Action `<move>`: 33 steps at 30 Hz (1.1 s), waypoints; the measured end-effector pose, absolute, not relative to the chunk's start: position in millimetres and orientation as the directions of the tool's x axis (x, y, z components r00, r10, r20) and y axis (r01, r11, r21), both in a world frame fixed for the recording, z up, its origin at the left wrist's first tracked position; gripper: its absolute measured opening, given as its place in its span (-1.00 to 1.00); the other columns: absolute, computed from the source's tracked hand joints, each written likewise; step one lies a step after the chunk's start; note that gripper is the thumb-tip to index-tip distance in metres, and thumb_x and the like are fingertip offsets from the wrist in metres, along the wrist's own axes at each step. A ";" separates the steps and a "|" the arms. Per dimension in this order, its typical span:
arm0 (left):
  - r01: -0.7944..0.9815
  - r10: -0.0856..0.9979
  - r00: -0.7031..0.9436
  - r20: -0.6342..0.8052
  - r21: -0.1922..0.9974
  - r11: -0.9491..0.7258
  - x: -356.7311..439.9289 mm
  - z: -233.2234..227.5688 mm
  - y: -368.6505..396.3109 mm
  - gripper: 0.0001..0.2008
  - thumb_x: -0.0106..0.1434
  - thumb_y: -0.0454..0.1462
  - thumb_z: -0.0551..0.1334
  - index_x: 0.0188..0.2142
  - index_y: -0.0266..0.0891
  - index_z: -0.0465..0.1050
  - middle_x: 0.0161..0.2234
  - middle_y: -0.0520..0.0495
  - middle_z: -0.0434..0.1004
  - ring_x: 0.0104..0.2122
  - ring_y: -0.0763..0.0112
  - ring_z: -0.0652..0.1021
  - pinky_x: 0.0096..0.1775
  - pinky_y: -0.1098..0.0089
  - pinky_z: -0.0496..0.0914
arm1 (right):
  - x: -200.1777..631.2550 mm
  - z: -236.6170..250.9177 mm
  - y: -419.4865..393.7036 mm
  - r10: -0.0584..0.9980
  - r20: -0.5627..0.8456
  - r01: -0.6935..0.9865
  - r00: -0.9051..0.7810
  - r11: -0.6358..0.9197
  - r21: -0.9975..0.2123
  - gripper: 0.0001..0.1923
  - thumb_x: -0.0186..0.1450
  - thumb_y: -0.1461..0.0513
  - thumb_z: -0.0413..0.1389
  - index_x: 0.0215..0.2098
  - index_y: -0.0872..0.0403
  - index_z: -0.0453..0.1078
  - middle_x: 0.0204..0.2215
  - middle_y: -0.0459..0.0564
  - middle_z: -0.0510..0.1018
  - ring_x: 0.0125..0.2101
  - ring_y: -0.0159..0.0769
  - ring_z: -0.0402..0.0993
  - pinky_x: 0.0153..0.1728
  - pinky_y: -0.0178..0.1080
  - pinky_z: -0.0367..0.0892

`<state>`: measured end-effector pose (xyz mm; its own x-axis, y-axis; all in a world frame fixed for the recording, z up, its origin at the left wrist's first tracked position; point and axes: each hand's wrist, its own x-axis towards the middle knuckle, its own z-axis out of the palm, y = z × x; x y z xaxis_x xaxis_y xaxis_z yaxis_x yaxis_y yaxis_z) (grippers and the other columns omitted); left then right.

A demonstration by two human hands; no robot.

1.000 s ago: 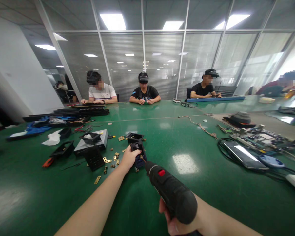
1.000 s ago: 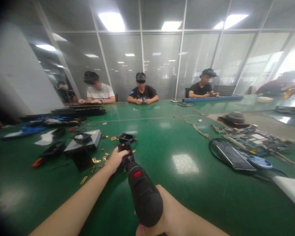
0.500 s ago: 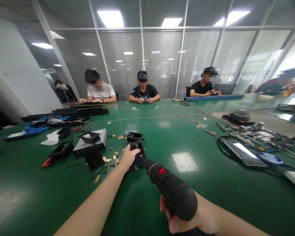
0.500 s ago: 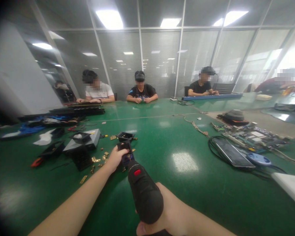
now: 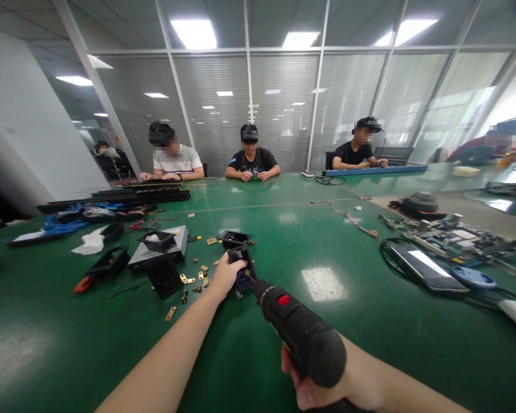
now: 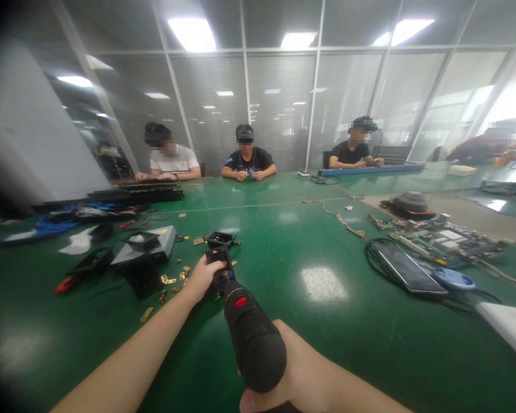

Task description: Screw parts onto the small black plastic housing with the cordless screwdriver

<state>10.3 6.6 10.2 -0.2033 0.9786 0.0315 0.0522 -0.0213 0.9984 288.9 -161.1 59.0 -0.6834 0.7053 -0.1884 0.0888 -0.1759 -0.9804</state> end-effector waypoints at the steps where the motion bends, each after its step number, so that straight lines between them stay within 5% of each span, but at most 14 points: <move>1: 0.053 0.979 -0.202 0.028 0.998 -0.018 10.2 10.2 6.8 -0.54 -0.06 -0.12 0.47 -0.15 -0.20 0.59 -0.28 -0.11 0.71 -0.24 0.05 0.69 -0.04 0.04 0.59 | 289.0 58.6 -161.3 0.705 -0.194 0.092 -0.682 -0.182 -0.979 -0.44 -0.11 0.08 0.70 -0.34 0.11 0.56 -0.40 -0.12 0.58 -0.40 -0.35 0.43 -0.40 -0.31 0.25; 10: 0.052 0.981 -0.194 0.024 0.999 -0.014 10.7 11.0 5.9 -0.55 -0.06 -0.13 0.45 -0.14 -0.20 0.58 -0.25 -0.11 0.71 -0.22 0.05 0.69 -0.01 0.03 0.59 | 291.6 52.9 -162.1 0.699 -0.217 0.103 -0.682 -0.202 -0.974 -0.39 -0.09 0.06 0.69 -0.20 0.14 0.61 -0.39 -0.09 0.61 -0.38 -0.31 0.47 -0.34 -0.27 0.32; 15: 0.078 0.979 -0.201 0.032 0.997 -0.016 9.6 9.9 7.1 -0.55 -0.06 -0.12 0.45 -0.15 -0.20 0.59 -0.26 -0.11 0.71 -0.22 0.05 0.68 0.00 0.03 0.59 | 290.1 54.1 -163.4 0.697 -0.212 0.085 -0.686 -0.212 -0.974 -0.42 -0.13 0.14 0.70 -0.32 0.10 0.51 -0.40 -0.15 0.59 -0.40 -0.36 0.42 -0.39 -0.31 0.25; 33: -0.068 0.983 -0.182 0.004 0.998 -0.017 11.0 10.4 7.0 -0.47 0.01 0.01 0.54 -0.09 -0.21 0.65 -0.23 -0.12 0.75 -0.21 0.06 0.71 -0.02 0.08 0.58 | 288.5 58.1 -160.1 0.723 -0.169 0.067 -0.670 -0.169 -0.983 -0.41 -0.16 0.08 0.71 -0.29 0.13 0.62 -0.40 -0.09 0.64 -0.39 -0.29 0.50 -0.37 -0.28 0.35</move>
